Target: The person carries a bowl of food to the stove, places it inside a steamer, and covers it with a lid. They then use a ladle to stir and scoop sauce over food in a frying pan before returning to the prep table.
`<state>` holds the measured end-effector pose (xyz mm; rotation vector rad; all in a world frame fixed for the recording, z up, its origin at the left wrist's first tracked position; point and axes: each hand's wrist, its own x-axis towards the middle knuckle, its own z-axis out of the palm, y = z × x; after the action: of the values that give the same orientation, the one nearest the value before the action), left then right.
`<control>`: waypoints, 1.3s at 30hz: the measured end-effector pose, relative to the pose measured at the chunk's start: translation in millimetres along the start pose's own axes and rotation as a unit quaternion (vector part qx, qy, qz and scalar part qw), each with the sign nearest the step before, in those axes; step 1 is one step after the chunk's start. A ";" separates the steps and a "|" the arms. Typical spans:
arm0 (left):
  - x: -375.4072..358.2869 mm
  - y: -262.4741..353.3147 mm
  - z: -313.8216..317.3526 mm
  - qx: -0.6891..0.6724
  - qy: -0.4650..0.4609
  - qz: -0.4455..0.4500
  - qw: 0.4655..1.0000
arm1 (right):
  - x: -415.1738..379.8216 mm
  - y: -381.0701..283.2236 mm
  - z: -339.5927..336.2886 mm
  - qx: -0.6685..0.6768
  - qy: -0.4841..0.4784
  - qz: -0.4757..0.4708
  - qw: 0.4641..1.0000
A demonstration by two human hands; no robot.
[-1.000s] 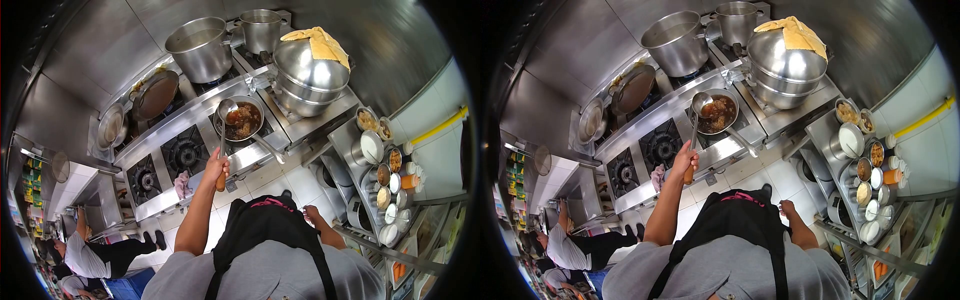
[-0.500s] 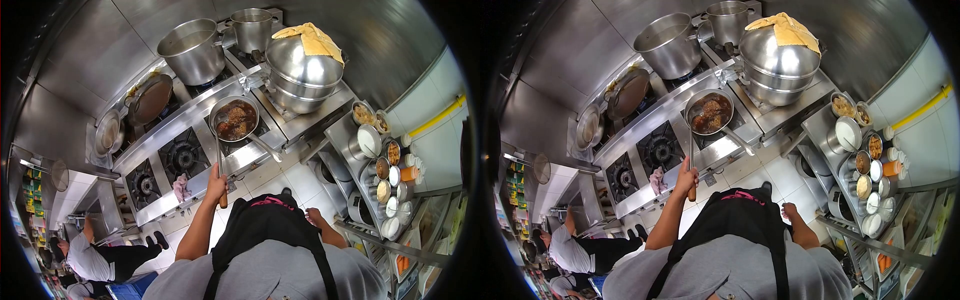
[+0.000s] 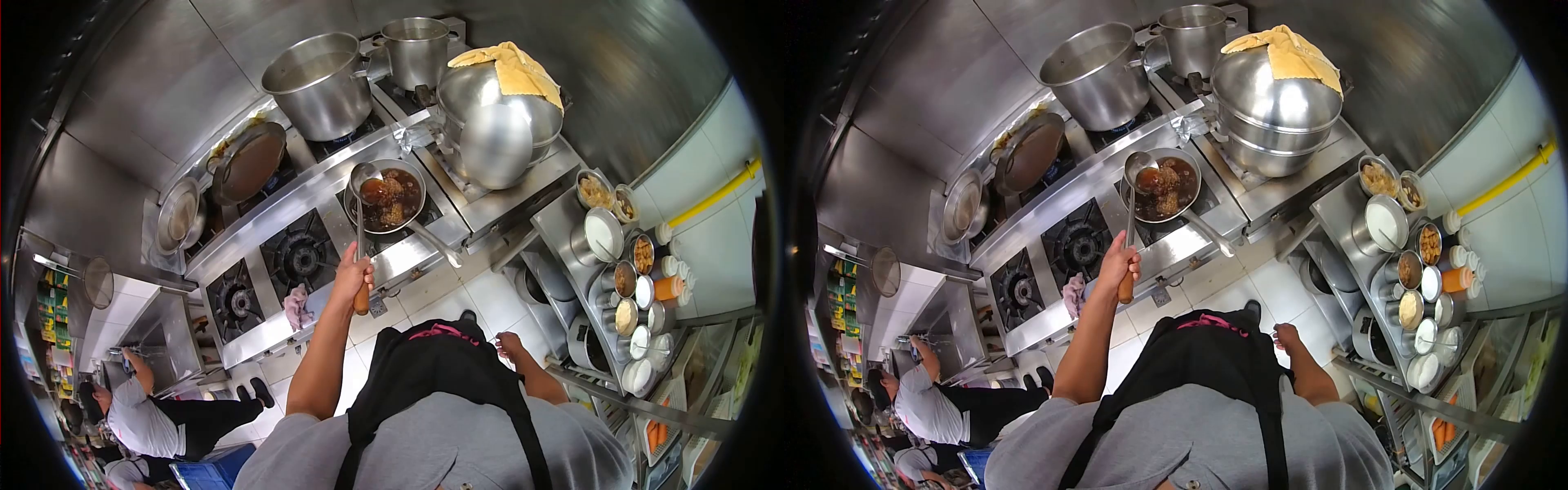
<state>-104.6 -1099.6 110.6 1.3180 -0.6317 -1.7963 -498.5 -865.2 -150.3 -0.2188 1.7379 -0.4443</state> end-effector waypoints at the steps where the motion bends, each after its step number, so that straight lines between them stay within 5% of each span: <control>1: 4.4 -1.0 4.2 0.083 0.008 0.019 0.996 | 0.3 0.9 0.6 0.002 0.001 0.008 1.000; 5: 11.7 -21.1 10.3 0.247 0.053 0.119 0.960 | -1.1 11.5 -1.4 0.007 0.006 0.008 1.000; 11: 23.5 -54.1 -4.4 0.353 0.036 0.070 0.932 | -5.6 32.7 -7.4 0.024 -0.003 0.047 0.999; 13: 26.6 -62.9 -6.8 0.482 0.045 0.122 0.866 | -2.3 35.9 -5.9 0.025 -0.003 0.053 0.998; 24: -13.3 -23.9 -19.8 0.613 -0.015 0.134 0.779 | 10.3 13.7 3.4 0.022 -0.012 0.005 1.000; 27: -18.1 -32.9 -26.4 0.588 0.035 0.090 0.803 | 7.2 10.8 4.2 0.024 -0.008 -0.002 1.000; 30: -12.4 -46.1 -37.2 0.552 0.093 0.156 0.814 | 4.7 18.8 4.4 0.021 -0.009 0.013 1.000; 32: -9.6 -48.7 -38.8 0.468 0.107 0.097 0.872 | 2.2 24.0 3.1 0.018 -0.004 0.039 0.999; 39: -2.6 -53.1 -35.4 0.155 0.030 0.008 0.987 | -3.9 28.2 -4.8 0.025 0.000 0.043 0.999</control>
<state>-87.4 -1065.9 59.3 1.5603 -0.9132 -1.6856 -499.7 -837.2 -157.6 -0.1080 1.7277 -0.4241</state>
